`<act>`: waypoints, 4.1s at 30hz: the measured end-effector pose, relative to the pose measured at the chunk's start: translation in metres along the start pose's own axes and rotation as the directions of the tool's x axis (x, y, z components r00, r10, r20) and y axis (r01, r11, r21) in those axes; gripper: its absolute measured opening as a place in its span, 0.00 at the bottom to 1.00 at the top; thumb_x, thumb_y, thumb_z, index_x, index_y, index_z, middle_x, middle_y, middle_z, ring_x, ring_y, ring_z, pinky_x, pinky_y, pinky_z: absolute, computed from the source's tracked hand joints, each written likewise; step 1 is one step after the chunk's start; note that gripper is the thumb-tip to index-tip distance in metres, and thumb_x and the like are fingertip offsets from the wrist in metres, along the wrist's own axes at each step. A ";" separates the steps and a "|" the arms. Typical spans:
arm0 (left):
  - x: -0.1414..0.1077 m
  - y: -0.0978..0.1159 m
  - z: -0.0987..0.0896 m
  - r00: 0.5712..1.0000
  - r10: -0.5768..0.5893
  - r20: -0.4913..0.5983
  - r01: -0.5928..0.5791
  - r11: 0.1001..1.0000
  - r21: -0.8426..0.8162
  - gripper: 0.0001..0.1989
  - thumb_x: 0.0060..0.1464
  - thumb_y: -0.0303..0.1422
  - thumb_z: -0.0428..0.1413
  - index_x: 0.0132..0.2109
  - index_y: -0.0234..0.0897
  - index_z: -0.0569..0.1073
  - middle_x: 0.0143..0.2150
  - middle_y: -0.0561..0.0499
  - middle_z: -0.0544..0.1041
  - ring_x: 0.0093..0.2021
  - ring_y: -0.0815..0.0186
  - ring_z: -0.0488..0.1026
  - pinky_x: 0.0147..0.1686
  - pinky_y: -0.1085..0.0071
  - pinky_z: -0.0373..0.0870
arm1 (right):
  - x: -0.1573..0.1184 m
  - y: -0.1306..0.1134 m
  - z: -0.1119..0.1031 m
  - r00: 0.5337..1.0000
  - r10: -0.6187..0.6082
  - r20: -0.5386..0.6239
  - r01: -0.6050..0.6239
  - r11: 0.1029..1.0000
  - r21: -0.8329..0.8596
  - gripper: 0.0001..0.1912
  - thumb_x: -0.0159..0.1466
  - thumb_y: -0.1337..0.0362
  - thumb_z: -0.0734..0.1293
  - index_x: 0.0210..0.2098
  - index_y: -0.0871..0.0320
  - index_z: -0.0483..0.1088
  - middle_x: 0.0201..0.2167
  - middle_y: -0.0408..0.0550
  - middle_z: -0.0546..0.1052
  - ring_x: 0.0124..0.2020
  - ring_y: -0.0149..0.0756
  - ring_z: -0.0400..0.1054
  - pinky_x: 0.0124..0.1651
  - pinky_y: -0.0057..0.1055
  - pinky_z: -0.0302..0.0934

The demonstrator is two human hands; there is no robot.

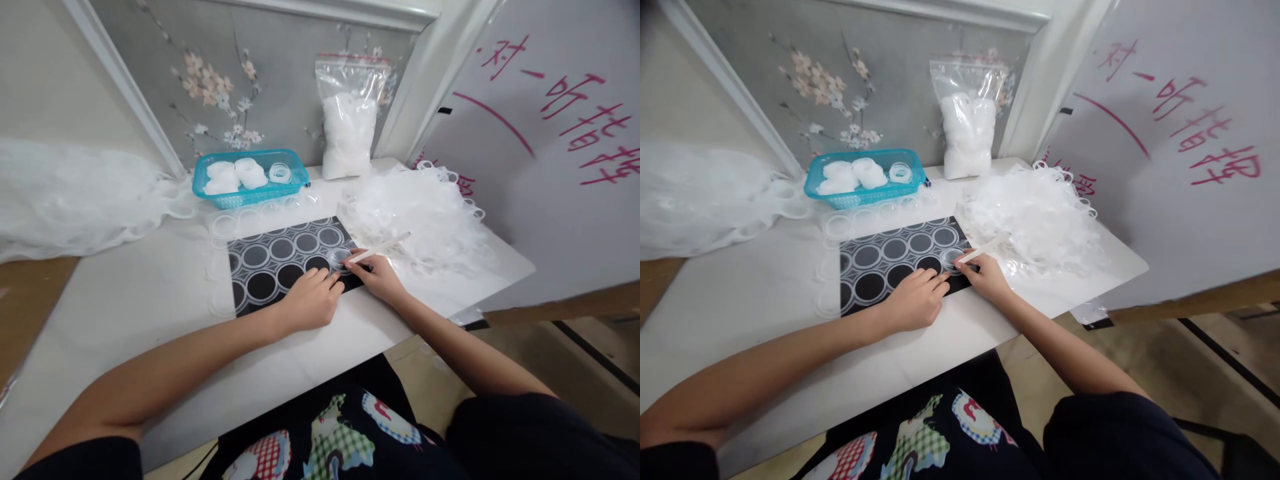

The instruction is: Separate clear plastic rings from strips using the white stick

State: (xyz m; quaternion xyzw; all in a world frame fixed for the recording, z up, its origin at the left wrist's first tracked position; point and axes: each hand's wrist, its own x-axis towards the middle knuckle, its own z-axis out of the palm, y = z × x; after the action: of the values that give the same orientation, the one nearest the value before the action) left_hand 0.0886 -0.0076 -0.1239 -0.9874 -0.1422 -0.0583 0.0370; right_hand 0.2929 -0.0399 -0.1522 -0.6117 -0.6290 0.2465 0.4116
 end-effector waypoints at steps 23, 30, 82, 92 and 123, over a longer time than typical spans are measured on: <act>0.005 -0.004 -0.003 0.990 -0.077 0.115 0.102 0.969 -0.225 0.09 0.49 0.27 0.51 0.38 0.33 0.72 0.61 0.44 0.69 0.44 0.58 0.69 0.43 0.62 0.68 | 0.075 0.000 -0.059 0.854 -0.267 -0.446 -0.071 0.790 -0.609 0.14 0.65 0.66 0.58 0.40 0.57 0.75 0.42 0.54 0.79 0.52 0.50 0.66 0.59 0.54 0.53; -0.039 -0.012 -0.028 1.000 -0.019 0.016 0.022 0.986 -0.166 0.17 0.58 0.27 0.47 0.53 0.31 0.70 0.68 0.41 0.59 0.49 0.58 0.70 0.47 0.61 0.68 | 0.131 0.000 -0.094 0.889 -0.086 -0.449 -0.288 0.659 -0.695 0.13 0.59 0.58 0.65 0.32 0.62 0.74 0.46 0.65 0.74 0.52 0.62 0.62 0.49 0.59 0.59; -0.163 -0.038 -0.006 0.861 -0.490 -0.139 0.465 0.868 -0.174 0.17 0.59 0.35 0.52 0.52 0.29 0.69 0.54 0.38 0.75 0.56 0.55 0.71 0.61 0.55 0.63 | 0.116 -0.104 0.162 0.741 -0.645 0.188 0.670 0.686 -0.284 0.11 0.64 0.73 0.62 0.35 0.56 0.76 0.33 0.49 0.80 0.49 0.47 0.70 0.62 0.56 0.52; -0.167 -0.045 -0.002 0.873 -0.408 -0.266 0.394 0.913 -0.107 0.14 0.63 0.37 0.50 0.47 0.31 0.72 0.51 0.41 0.77 0.52 0.59 0.74 0.59 0.59 0.65 | 0.127 -0.098 0.102 0.888 -0.398 -0.230 0.409 0.913 0.000 0.07 0.63 0.64 0.66 0.30 0.55 0.76 0.35 0.48 0.80 0.40 0.41 0.74 0.46 0.39 0.68; -0.135 -0.053 -0.006 0.907 -0.409 -0.102 0.382 0.900 -0.212 0.32 0.63 0.54 0.46 0.53 0.27 0.72 0.55 0.37 0.75 0.56 0.56 0.72 0.60 0.58 0.65 | 0.126 -0.071 0.080 0.914 -0.335 -0.229 0.271 0.924 -0.269 0.10 0.65 0.66 0.61 0.32 0.58 0.75 0.38 0.53 0.80 0.42 0.47 0.72 0.50 0.49 0.63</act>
State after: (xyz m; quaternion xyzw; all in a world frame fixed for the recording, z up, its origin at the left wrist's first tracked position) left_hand -0.0553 0.0052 -0.1320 -0.9301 -0.3308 -0.1487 -0.0587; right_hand 0.1985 0.0885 -0.1107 -0.5776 -0.6790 0.0185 0.4528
